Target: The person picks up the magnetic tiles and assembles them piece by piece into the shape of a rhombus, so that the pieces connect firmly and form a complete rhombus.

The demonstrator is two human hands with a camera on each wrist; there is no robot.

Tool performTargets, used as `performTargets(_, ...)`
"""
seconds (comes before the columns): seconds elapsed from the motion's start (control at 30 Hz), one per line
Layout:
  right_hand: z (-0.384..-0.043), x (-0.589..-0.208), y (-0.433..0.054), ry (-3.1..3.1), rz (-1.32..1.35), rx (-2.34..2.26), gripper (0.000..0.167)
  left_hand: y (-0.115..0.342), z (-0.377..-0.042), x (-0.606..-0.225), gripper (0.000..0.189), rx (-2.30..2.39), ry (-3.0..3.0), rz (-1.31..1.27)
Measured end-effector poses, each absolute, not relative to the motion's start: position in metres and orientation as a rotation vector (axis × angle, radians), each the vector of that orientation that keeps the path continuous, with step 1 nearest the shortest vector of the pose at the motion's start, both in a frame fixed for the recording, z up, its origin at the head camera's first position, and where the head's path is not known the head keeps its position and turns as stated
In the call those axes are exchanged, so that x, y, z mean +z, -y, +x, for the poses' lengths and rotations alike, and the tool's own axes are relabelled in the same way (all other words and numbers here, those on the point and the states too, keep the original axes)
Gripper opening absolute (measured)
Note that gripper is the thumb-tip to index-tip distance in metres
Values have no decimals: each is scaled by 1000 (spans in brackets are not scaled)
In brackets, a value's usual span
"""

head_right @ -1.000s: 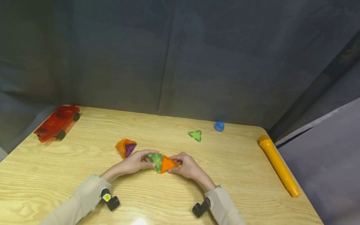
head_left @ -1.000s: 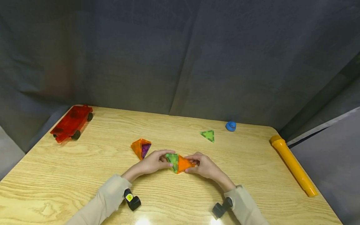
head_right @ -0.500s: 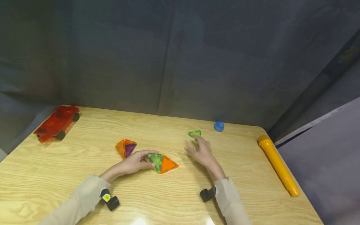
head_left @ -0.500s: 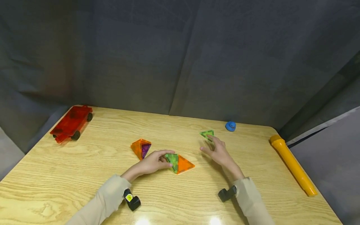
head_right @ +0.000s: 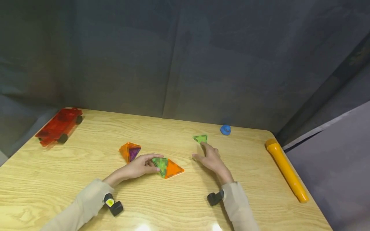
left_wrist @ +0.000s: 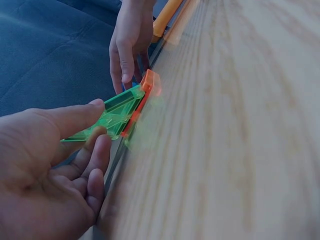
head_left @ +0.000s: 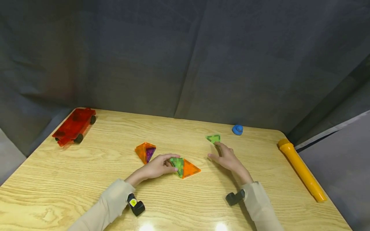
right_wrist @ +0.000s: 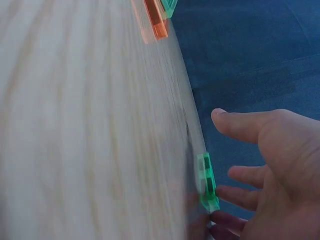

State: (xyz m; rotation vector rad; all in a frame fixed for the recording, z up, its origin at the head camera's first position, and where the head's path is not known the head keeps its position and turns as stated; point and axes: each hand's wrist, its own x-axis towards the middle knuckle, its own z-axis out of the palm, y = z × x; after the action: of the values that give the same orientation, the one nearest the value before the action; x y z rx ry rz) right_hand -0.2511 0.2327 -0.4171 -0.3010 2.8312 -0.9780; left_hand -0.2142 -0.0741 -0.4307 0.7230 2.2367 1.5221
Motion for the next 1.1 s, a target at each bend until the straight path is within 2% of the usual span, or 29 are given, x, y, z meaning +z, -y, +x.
performTargets(0.17,-250,-414,-235,-2860,-271,-990,61,74,-214,-431,53,1524,-2236,721)
performTargets(0.43,-246,-408,-235,-2928,-198,-985,22,74,-213,-430,53,1520,-2237,716)
performTargets(0.63,-243,-403,-236,-2883,-198,-1024,13,75,-213,-430,53,1519,-2236,712)
performTargets(0.8,-243,-402,-237,-2876,-272,-1011,21,75,-214,-431,53,1520,-2238,704)
performTargets(1.0,-248,-408,-243,-2851,-319,-1018,60,75,-214,-431,52,1516,-2241,708)
performTargets(1.1,-251,-414,-247,-2789,-324,-1074,75,75,-213,-430,52,1508,-2247,711)
